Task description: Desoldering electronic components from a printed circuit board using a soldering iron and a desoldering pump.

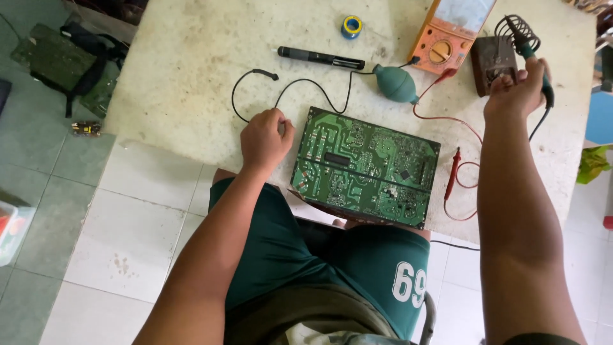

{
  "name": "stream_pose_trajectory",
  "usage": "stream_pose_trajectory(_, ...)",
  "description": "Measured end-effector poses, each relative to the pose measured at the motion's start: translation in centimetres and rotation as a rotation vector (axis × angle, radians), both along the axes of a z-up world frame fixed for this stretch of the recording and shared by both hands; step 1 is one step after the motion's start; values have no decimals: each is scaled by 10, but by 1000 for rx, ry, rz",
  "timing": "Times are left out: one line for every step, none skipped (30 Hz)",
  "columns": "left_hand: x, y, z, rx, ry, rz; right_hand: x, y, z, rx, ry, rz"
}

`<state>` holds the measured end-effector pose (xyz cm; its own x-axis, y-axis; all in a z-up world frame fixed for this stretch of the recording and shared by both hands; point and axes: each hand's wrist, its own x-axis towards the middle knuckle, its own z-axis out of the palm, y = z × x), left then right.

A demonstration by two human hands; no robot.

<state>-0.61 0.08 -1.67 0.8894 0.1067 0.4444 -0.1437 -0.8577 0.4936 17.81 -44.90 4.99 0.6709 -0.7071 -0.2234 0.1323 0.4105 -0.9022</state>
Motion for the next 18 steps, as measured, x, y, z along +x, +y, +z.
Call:
stream_pose_trajectory(1, 0, -1, -5, 4, 0, -2, 4, 4, 135, 0, -48)
stream_pose_trajectory(2, 0, -1, -10, 8, 0, -4, 8, 8, 271, 0, -94)
stream_pose_trajectory(1, 1, 0, -13, 5, -1, -6, 10, 7, 267, -4, -94)
stream_pose_trajectory(0, 1, 2, -17, 13, -1, -9, 12, 5, 265, -17, -50)
stream_pose_trajectory(0, 1, 3, -21, 19, -1, -11, 15, 4, 262, -33, -5)
stream_pose_trajectory(1, 0, 4, -25, 15, -1, -20, 21, 11, 259, -37, -4)
stream_pose_trajectory(0, 1, 5, -40, 26, -6, -30, 27, 17, 165, 53, 26)
stream_pose_trajectory(0, 1, 5, -54, 37, -11, -41, 34, 22, 72, 143, 55)
stream_pose_trajectory(-1, 2, 5, -58, 37, -14, -58, 38, 27, 68, 143, 53)
stream_pose_trajectory(-1, 2, 4, -53, 39, -9, -75, 42, 31, -226, 192, 217)
stream_pose_trajectory(1, 1, 4, -50, 39, -6, -92, 44, 37, -525, 237, 373)
stream_pose_trajectory(1, 1, 0, -57, 37, -10, -102, 28, 26, -532, 237, 368)
stream_pose_trajectory(1, 1, -4, -54, 6, -9, -112, 13, 15, -1023, 139, 439)
stream_pose_trajectory(1, 2, -7, -50, -24, -7, -122, -2, 4, -1516, 32, 500)
stream_pose_trajectory(0, 2, -5, -55, -27, -7, -134, 6, 20, -1521, 30, 498)
stream_pose_trajectory(-1, 2, -2, -68, -3, -9, -146, 15, 36, -1675, 304, 708)
stream_pose_trajectory(-2, 1, 0, -82, 21, -9, -157, 22, 52, -1802, 596, 917)
stream_pose_trajectory(-4, 1, 0, -88, 16, -7, -166, 19, 43, -1810, 595, 913)
